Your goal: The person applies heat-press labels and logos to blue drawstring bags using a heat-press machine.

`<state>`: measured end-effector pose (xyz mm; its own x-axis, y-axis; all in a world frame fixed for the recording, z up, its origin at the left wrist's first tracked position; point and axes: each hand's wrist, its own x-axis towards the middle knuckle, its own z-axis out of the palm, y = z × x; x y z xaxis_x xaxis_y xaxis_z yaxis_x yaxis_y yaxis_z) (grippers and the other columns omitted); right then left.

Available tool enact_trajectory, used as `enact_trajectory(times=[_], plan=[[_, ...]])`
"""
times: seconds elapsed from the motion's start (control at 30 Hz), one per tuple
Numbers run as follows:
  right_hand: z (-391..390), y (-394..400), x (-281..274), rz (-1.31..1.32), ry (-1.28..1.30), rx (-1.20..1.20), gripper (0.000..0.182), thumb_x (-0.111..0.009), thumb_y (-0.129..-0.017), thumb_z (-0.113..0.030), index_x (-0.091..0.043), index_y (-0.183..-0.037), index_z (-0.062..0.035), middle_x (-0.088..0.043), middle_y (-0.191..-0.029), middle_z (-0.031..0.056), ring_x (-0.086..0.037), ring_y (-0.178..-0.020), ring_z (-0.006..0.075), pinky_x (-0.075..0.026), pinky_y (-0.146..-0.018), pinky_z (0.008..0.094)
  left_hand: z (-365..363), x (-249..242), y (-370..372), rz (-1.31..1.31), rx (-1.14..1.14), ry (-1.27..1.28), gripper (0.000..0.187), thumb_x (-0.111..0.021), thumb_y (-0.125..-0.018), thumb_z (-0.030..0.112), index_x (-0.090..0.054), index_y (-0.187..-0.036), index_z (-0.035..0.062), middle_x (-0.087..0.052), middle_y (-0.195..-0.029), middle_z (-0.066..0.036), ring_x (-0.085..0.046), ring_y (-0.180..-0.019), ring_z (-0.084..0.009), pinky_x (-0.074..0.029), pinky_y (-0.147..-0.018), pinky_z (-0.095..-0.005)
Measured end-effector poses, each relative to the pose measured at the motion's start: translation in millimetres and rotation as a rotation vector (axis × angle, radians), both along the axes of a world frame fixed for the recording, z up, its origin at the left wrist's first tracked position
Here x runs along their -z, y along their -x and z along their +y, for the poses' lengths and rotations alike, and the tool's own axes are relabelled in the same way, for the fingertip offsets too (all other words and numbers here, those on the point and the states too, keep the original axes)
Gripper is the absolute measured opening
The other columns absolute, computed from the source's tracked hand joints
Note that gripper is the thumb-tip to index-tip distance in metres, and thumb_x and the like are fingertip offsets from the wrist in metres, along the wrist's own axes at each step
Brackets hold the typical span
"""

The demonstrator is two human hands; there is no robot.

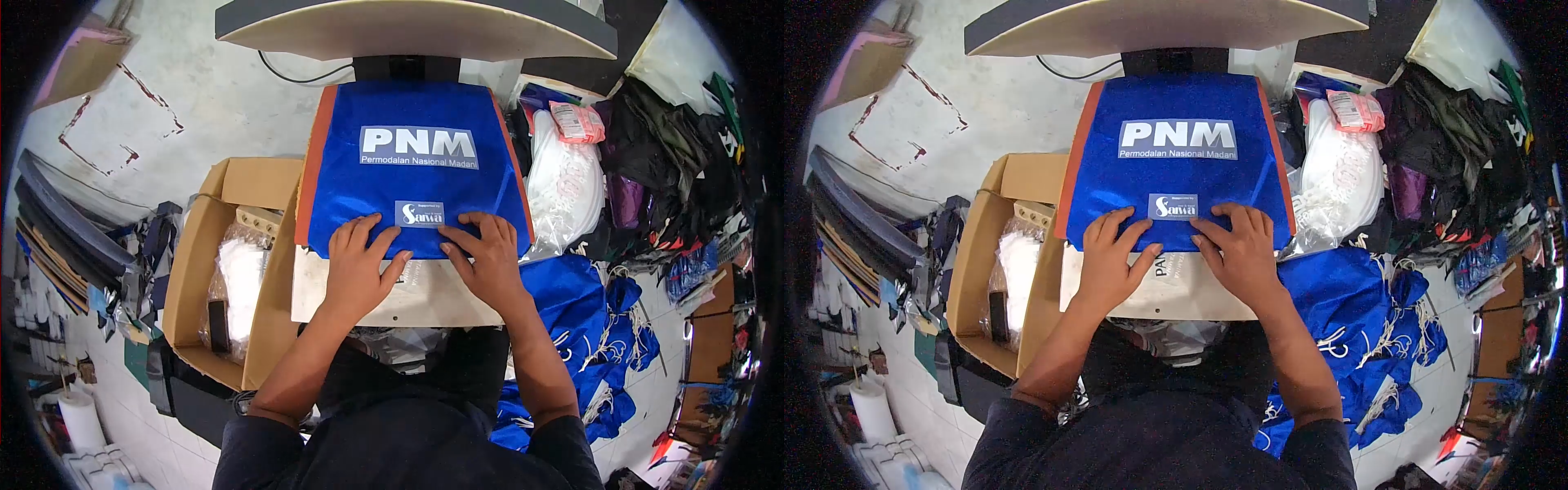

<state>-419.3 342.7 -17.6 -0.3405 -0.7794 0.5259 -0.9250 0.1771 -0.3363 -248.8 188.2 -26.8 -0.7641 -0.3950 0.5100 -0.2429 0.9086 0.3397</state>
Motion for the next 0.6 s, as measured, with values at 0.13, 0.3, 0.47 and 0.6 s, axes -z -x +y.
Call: enact_trajectory(times=[0.13,0.3,0.47,0.6], plan=[[0,0,2,0.007,0.004,0.005,0.024,-0.073,-0.082,-0.023,-0.074,-0.105,-0.0172,-0.06,-0.11,0.0079,-0.054,-0.105,0.028,-0.038,-0.092,0.0422,0,1,1,0.02,0.003,0.009,0.037,-0.072,-0.084,0.032,-0.068,-0.112,0.0089,-0.057,-0.123,-0.016,-0.05,-0.115,-0.0358,-0.037,-0.098,-0.0477],[1,1,1,0.006,-0.006,0.001,0.026,-0.073,-0.082,-0.024,-0.074,-0.106,-0.017,-0.06,-0.11,0.0075,-0.054,-0.106,0.0277,-0.038,-0.092,0.0427,3,-3,1,-0.014,-0.025,0.025,0.038,-0.072,-0.083,0.033,-0.068,-0.112,0.0089,-0.057,-0.123,-0.015,-0.05,-0.115,-0.0348,-0.035,-0.099,-0.0479],[1,4,-5,-0.007,0.01,0.008,0.03,-0.073,-0.082,-0.024,-0.071,-0.111,-0.0148,-0.061,-0.109,0.0071,-0.055,-0.104,0.0269,-0.039,-0.091,0.0419,4,-16,-1,-0.008,-0.038,0.019,0.037,-0.072,-0.084,0.032,-0.068,-0.112,0.0088,-0.058,-0.123,-0.014,-0.051,-0.115,-0.0339,-0.034,-0.1,-0.0478],[-12,34,-9,-0.043,0.062,0.098,0.032,-0.072,-0.084,-0.024,-0.069,-0.113,-0.0116,-0.062,-0.109,0.0071,-0.056,-0.102,0.0271,-0.04,-0.09,0.0415,-37,-28,3,0.098,-0.118,-0.129,0.032,-0.068,-0.086,0.03,-0.069,-0.113,0.0121,-0.058,-0.124,-0.013,-0.051,-0.118,-0.0323,-0.036,-0.101,-0.0477]])
